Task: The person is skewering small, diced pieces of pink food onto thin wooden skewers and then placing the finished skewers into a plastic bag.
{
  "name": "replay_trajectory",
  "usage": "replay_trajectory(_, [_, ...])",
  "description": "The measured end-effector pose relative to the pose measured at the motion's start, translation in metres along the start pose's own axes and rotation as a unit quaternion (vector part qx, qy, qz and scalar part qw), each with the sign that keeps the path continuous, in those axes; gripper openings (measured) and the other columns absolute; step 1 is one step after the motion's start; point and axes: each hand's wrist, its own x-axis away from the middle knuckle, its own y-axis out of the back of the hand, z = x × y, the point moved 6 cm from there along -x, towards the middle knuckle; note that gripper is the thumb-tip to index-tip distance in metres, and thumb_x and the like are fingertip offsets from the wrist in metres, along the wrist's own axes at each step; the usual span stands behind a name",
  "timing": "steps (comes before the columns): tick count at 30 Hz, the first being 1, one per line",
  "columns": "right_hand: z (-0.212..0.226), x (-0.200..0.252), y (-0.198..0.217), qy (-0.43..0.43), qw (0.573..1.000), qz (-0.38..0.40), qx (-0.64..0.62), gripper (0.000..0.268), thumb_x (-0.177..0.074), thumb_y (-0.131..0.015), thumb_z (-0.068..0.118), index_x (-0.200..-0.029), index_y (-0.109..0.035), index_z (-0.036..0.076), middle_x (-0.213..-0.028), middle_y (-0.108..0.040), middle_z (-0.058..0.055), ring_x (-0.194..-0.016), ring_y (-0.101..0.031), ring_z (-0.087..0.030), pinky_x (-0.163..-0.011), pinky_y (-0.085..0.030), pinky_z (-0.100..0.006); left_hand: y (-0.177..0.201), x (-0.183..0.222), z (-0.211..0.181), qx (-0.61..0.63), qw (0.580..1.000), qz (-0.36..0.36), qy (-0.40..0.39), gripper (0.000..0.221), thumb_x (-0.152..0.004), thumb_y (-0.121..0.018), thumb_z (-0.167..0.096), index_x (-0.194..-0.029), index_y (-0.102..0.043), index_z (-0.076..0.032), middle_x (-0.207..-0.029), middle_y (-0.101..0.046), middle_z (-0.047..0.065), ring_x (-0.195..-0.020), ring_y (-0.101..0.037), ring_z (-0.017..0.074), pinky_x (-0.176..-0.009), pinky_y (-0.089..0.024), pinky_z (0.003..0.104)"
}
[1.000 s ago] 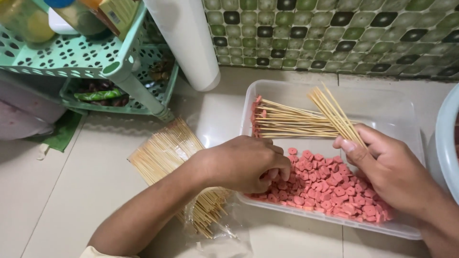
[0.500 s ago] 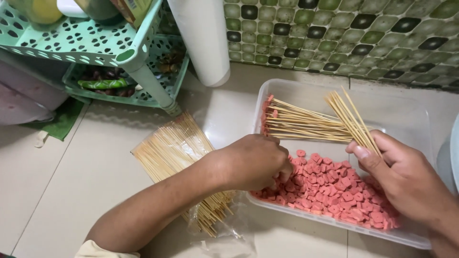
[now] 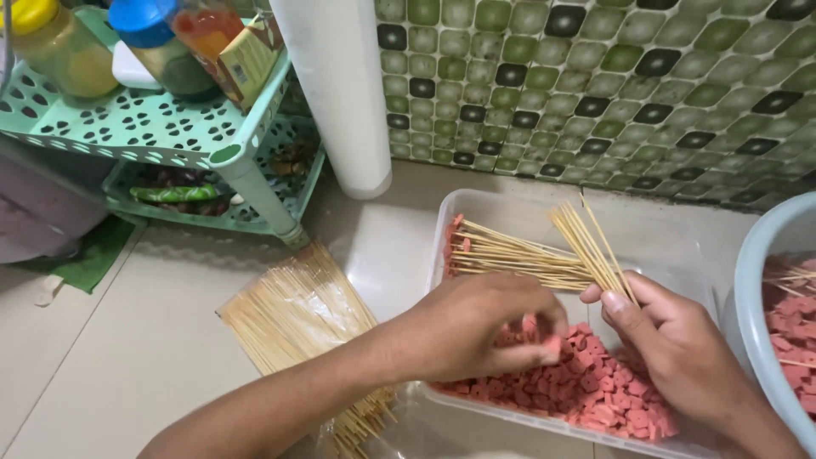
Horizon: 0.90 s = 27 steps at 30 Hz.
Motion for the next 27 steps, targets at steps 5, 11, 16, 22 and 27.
replay_trajectory(5, [0.009,0.005,0.0,-0.019,0.999,-0.024,0.015,0.034,-0.104,-0.054,0.019,-0.121,-0.079,0.004,-0.059,-0.03,-0.006,-0.04,-0.028,-0.019,-0.038,-0.026,-0.035,0.009,-0.005,0.027,0.14,0.979,-0.109,0.096,0.022,-0.097,-0.068,-0.015,-0.118,-0.065,-0.012,-0.12,-0.071,0.008,-0.09,-0.069,0.0138,-0.073,-0.06,0.024])
replay_trajectory(11, [0.013,0.008,0.001,-0.028,0.997,-0.041,0.059,0.036,-0.101,-0.055,0.02,-0.129,-0.077,0.012,-0.055,-0.038,-0.01,-0.035,-0.036,-0.023,-0.029,-0.027,-0.037,0.027,-0.004,0.04,0.193,0.947,-0.193,0.171,0.029,-0.099,-0.062,-0.024,-0.123,-0.067,-0.008,-0.112,-0.071,0.006,-0.078,-0.061,0.0084,-0.064,-0.052,0.021])
replay_trajectory(16, [0.004,0.007,0.001,0.001,0.996,-0.044,0.075,0.027,-0.101,-0.059,0.018,-0.121,-0.075,0.009,-0.056,-0.045,-0.011,-0.043,-0.046,-0.023,-0.04,-0.037,-0.036,0.032,-0.001,0.042,0.235,0.932,-0.223,0.164,0.036,-0.098,-0.061,-0.029,-0.126,-0.066,-0.007,-0.121,-0.07,0.007,-0.11,-0.066,0.016,-0.092,-0.056,0.027])
replay_trajectory(22, [-0.009,0.004,0.006,-0.005,0.994,-0.058,0.09,0.016,-0.098,-0.065,0.016,-0.112,-0.07,0.008,-0.051,-0.052,-0.013,-0.033,-0.041,-0.022,-0.032,-0.032,-0.036,0.032,-0.001,0.044,0.261,0.925,-0.225,0.162,0.036,-0.099,-0.06,-0.029,-0.127,-0.065,-0.006,-0.124,-0.071,0.011,-0.118,-0.069,0.0203,-0.1,-0.058,0.03])
replay_trajectory(27, [-0.004,0.003,0.005,-0.007,0.991,-0.057,0.124,0.023,-0.093,-0.069,0.014,-0.115,-0.067,0.009,-0.087,-0.081,-0.009,-0.077,-0.07,-0.017,-0.08,-0.046,-0.028,0.032,-0.001,0.045,0.292,0.914,-0.23,0.161,0.036,-0.099,-0.06,-0.03,-0.126,-0.064,-0.006,-0.126,-0.069,0.012,-0.122,-0.069,0.0227,-0.101,-0.059,0.031])
